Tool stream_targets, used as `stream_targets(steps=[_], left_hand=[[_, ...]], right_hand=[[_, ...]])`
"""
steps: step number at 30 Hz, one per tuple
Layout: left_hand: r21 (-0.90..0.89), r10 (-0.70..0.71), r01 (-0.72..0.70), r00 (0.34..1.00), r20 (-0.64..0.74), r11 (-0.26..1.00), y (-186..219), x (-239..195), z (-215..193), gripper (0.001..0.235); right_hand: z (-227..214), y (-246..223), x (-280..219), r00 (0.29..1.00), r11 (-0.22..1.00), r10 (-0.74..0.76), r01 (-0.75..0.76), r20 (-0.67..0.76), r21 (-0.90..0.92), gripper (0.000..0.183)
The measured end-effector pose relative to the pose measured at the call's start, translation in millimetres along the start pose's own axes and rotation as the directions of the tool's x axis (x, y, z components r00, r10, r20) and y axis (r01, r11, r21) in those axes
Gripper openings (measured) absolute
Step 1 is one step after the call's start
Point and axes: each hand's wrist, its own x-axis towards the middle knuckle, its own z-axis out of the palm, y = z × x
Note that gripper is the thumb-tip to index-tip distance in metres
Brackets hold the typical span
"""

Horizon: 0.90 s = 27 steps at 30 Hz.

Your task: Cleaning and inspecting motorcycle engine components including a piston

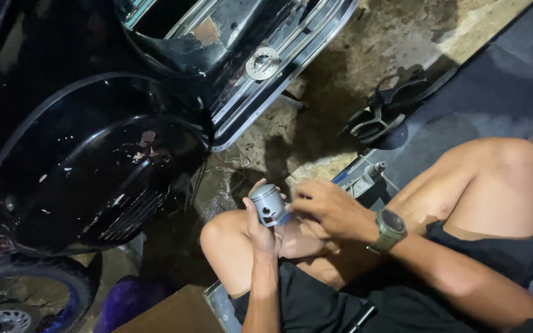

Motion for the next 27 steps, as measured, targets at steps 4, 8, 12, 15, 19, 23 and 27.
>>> stream_targets(steps=[4, 8, 12, 15, 19, 23, 27], left_hand=[[-0.002, -0.008, 0.008, 1.000, 0.007, 1.000, -1.7, 3.7, -8.7, 0.064], [-0.051, 0.037, -0.037, 0.999, -0.014, 0.998, -10.0, 7.0, -16.1, 0.061], [0.014, 0.032, -0.031, 0.999, -0.011, 0.999, 0.9, 0.4, 3.2, 0.061], [-0.086, -0.002, -0.001, 0.999, -0.035, 0.996, -5.3, 2.6, -5.1, 0.062], [-0.051, 0.003, -0.005, 1.000, -0.031, 0.999, -4.4, 5.3, -4.7, 0.063], [-0.035, -0.016, 0.015, 0.999, -0.028, 0.999, -9.2, 7.6, -11.4, 0.066], [0.016, -0.007, 0.007, 1.000, -0.004, 1.000, -2.7, 8.2, -10.5, 0.067]], right_hand=[[0.5, -1.9, 1.9, 0.999, 1.000, -0.005, 0.004, 0.033, 0.019, 0.009], [-1.8, 15.2, -2.6, 0.999, 0.999, 0.025, -0.024, 0.034, -0.021, 0.015], [0.8, -13.9, 5.7, 1.000, 1.000, 0.002, -0.001, -0.002, 0.021, 0.005], [-7.4, -1.1, 6.9, 0.999, 0.996, 0.030, -0.032, 0.026, 0.081, 0.008], [-5.5, 12.4, 1.4, 0.998, 0.998, 0.061, -0.061, 0.010, 0.019, 0.007], [-9.4, -26.2, 10.9, 0.997, 0.990, -0.079, 0.079, -0.004, 0.118, 0.007], [-10.5, -27.0, 14.9, 0.985, 0.936, -0.138, 0.163, -0.102, 0.313, 0.011]])
